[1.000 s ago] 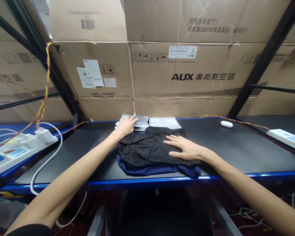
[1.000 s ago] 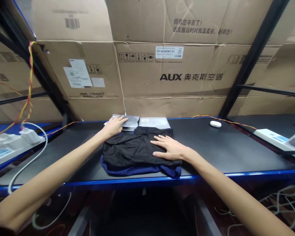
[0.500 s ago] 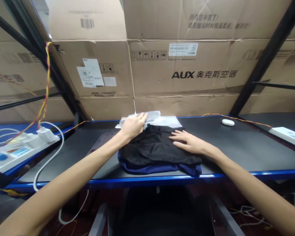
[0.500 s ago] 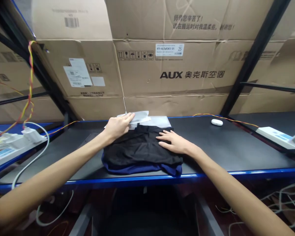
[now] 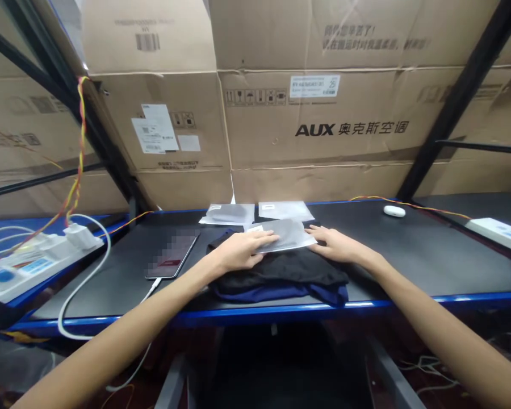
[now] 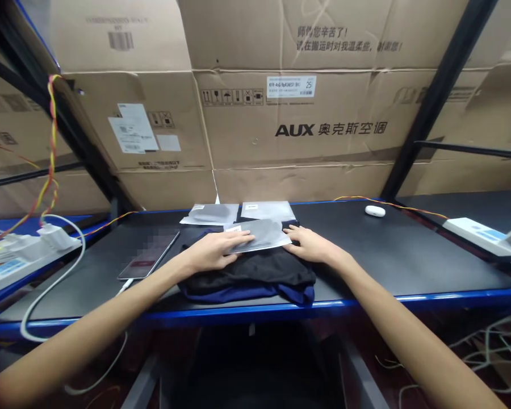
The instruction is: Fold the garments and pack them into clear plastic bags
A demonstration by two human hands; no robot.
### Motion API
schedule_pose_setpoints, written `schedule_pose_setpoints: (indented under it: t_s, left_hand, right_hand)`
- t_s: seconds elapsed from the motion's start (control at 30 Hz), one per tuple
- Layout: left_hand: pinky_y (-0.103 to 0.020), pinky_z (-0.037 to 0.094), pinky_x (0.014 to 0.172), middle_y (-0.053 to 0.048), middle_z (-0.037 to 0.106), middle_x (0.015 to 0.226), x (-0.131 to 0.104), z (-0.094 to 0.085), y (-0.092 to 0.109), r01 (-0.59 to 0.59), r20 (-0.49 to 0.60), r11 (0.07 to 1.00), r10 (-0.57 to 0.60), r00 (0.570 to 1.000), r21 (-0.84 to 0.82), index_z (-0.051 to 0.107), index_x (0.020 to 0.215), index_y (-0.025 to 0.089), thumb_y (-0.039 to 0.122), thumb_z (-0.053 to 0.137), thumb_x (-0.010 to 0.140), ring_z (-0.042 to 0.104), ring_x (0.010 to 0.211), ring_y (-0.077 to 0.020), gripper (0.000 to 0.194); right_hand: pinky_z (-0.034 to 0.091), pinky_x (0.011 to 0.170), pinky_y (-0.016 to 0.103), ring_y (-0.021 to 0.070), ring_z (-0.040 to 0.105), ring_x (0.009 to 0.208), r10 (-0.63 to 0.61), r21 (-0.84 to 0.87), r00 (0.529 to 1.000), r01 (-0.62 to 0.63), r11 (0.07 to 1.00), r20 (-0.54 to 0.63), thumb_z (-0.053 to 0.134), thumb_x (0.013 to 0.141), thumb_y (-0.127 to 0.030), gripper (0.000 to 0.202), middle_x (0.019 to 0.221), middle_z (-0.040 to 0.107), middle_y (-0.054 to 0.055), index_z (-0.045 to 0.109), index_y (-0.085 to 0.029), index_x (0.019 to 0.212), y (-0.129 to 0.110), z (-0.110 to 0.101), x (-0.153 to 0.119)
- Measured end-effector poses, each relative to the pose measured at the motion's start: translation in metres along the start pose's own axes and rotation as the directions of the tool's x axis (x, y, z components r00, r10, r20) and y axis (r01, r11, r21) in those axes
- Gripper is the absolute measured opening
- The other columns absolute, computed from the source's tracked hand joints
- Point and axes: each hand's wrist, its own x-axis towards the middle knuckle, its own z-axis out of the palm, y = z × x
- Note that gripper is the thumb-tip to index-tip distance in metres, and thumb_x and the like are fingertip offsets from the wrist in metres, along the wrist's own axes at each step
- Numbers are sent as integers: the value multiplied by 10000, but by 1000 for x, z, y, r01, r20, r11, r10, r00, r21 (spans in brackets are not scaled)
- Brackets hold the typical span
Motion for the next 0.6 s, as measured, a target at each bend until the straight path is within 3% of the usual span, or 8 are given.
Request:
schedule_pose_setpoints:
  t_s: [0.1, 0.2, 0.43, 0.6]
  left_hand:
    - [-382, 348, 1178, -11, 436, 1530, -21, -12, -16, -76, -13, 992, 75, 997, -100, 442, 1467, 284, 148, 532, 823, 405, 1414, -237, 664]
    - [-381, 349, 1177, -21, 484, 1495, -35, -13, -27, -79, -69, 986, 70, 995, -146, 505, 1418, 260, 131, 541, 792, 459, 1374, -230, 641]
    - [-317, 495, 1027, -24, 684, 1258, -41, 11, -43, -31, -187, 991, 7, 982, -127, 676, 1121, 232, 189, 504, 890, 641, 1168, -181, 291]
    - [-312, 532, 962, -37, 713, 1204, -44, 19, -49, -9, -226, 994, -16, 974, -107, 692, 1037, 226, 256, 482, 937, 686, 1090, -189, 235]
  right_hand:
    - [290, 1170, 537, 327, 323, 1443, 3, -14, 1000, -3, 1000, 2, 434, 943, -431, 431, 1484, 495, 76, 679, -234, 1237, -1, -1, 0]
    - [302, 1164, 534, 319, 325, 1444, -3, -45, 1000, 2, 999, -24, 450, 916, -346, 377, 1481, 499, 63, 723, -238, 1153, -1, -2, 0]
    - [353, 1145, 493, 328, 445, 1374, 31, -82, 983, -47, 996, -180, 478, 812, -239, 398, 1383, 600, 80, 764, -201, 1085, 7, -2, 2]
    - [429, 1096, 451, 290, 586, 1246, 24, -51, 940, -44, 998, -340, 446, 872, -297, 388, 1242, 698, 63, 750, -229, 1103, 0, 2, 1]
